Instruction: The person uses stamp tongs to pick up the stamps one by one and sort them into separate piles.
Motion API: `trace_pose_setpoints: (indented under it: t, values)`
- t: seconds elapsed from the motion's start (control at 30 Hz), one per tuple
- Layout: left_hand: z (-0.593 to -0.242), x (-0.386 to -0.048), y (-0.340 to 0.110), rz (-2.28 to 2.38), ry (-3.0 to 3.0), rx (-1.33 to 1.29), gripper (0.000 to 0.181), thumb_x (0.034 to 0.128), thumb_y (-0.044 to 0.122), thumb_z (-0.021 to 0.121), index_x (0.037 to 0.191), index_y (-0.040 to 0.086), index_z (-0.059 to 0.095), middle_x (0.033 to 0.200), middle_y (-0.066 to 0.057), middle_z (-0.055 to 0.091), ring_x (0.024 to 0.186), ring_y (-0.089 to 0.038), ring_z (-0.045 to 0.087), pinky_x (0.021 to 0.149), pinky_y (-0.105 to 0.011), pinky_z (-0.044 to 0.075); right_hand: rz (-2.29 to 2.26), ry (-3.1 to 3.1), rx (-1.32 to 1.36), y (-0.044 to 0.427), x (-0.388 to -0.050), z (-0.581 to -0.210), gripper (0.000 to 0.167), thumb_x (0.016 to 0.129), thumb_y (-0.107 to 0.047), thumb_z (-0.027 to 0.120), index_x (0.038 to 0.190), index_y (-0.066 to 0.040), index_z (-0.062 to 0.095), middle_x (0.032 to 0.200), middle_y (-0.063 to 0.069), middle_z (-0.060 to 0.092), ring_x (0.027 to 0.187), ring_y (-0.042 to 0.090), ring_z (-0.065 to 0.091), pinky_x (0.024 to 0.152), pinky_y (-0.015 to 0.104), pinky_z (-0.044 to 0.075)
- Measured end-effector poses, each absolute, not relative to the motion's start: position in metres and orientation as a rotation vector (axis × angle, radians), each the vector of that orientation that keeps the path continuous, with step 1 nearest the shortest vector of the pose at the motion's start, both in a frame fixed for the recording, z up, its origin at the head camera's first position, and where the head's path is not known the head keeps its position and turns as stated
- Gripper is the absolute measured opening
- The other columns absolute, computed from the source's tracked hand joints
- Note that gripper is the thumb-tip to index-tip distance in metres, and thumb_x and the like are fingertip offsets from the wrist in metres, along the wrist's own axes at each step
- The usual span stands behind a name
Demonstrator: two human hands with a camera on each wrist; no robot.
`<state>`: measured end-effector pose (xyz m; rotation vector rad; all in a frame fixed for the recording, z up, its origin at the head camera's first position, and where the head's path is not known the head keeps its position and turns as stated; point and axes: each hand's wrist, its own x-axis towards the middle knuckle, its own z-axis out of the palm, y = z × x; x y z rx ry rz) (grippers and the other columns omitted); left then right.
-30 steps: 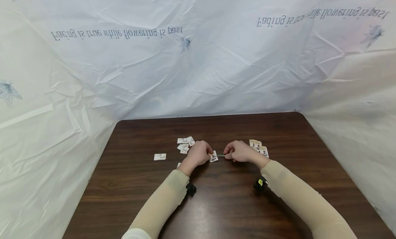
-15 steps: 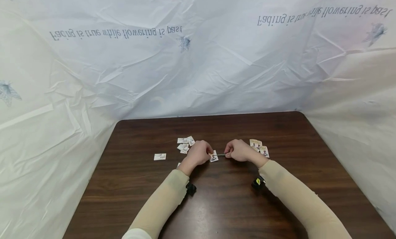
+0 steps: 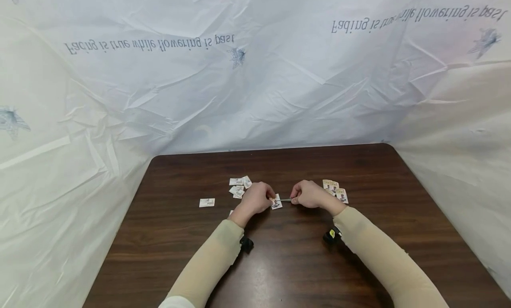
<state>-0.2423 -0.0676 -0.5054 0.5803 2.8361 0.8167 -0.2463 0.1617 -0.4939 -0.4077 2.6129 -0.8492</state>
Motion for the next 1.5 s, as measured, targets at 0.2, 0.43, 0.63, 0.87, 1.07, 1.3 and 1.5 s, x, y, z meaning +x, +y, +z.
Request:
trace_pose_setpoints:
  t: [0.2, 0.43, 0.63, 0.87, 1.07, 1.3, 1.5]
  values:
    - [-0.506, -0.242, -0.067, 0.822, 2.838, 0.574, 0.013, 0.0868, 0.004, 0.084, 0.098, 0.012, 0.083, 0.084, 0.004, 0.071, 0.076, -0.013, 0.063, 0.07, -0.032, 0.053, -0.879, 2.599, -0.378, 0.163, -0.245, -0.496, 0.008, 0.099, -0.016, 0.078, 0.092, -0.013, 0.077, 0.078, -0.001, 0.069, 0.07, 0.017, 0.061, 0.071, 0.034, 0.049]
    - [-0.503, -0.24, -0.067, 0.838, 2.831, 0.557, 0.012, 0.0889, 0.005, 0.084, 0.099, 0.012, 0.082, 0.088, 0.002, 0.071, 0.079, -0.014, 0.064, 0.073, -0.034, 0.054, -0.885, 2.623, -0.368, 0.161, -0.244, -0.497, 0.008, 0.097, -0.015, 0.079, 0.09, -0.013, 0.077, 0.077, -0.001, 0.068, 0.069, 0.017, 0.061, 0.071, 0.034, 0.049]
    - [-0.504, -0.239, -0.068, 0.849, 2.831, 0.537, 0.012, 0.0891, 0.005, 0.083, 0.099, 0.013, 0.081, 0.088, 0.002, 0.071, 0.078, -0.014, 0.063, 0.073, -0.034, 0.053, -0.874, 2.646, -0.375, 0.16, -0.242, -0.497, 0.009, 0.096, -0.015, 0.08, 0.088, -0.014, 0.076, 0.076, -0.003, 0.068, 0.071, 0.015, 0.061, 0.073, 0.034, 0.049]
    - [-0.507, -0.238, -0.068, 0.879, 2.838, 0.532, 0.013, 0.0881, 0.006, 0.083, 0.099, 0.013, 0.082, 0.087, 0.003, 0.072, 0.077, -0.012, 0.063, 0.072, -0.032, 0.053, -0.875, 2.641, -0.369, 0.161, -0.241, -0.498, 0.009, 0.097, -0.016, 0.08, 0.088, -0.015, 0.076, 0.076, -0.002, 0.068, 0.07, 0.016, 0.061, 0.072, 0.034, 0.049]
    - [-0.507, -0.236, -0.07, 0.911, 2.83, 0.503, 0.011, 0.0888, 0.008, 0.083, 0.098, 0.014, 0.082, 0.086, 0.004, 0.071, 0.077, -0.012, 0.062, 0.072, -0.032, 0.053, -0.875, 2.649, -0.362, 0.159, -0.239, -0.499, 0.009, 0.097, -0.017, 0.079, 0.089, -0.015, 0.076, 0.079, -0.002, 0.068, 0.072, 0.017, 0.061, 0.073, 0.035, 0.05]
    - [-0.507, -0.234, -0.075, 1.014, 2.8, 0.529, 0.008, 0.0908, 0.016, 0.085, 0.097, 0.014, 0.081, 0.087, 0.006, 0.071, 0.08, -0.011, 0.064, 0.077, -0.033, 0.054, -0.923, 2.65, -0.354, 0.161, -0.237, -0.5, 0.007, 0.097, -0.016, 0.078, 0.09, -0.015, 0.077, 0.079, -0.002, 0.069, 0.072, 0.018, 0.061, 0.073, 0.036, 0.049]
    - [-0.505, -0.234, -0.082, 1.136, 2.751, 0.575, 0.013, 0.0939, 0.018, 0.083, 0.105, 0.011, 0.082, 0.093, 0.003, 0.075, 0.086, -0.013, 0.067, 0.082, -0.035, 0.055, -1.028, 2.622, -0.331, 0.166, -0.237, -0.506, 0.005, 0.097, -0.013, 0.077, 0.092, -0.012, 0.078, 0.077, 0.0, 0.068, 0.07, 0.018, 0.059, 0.068, 0.034, 0.047]
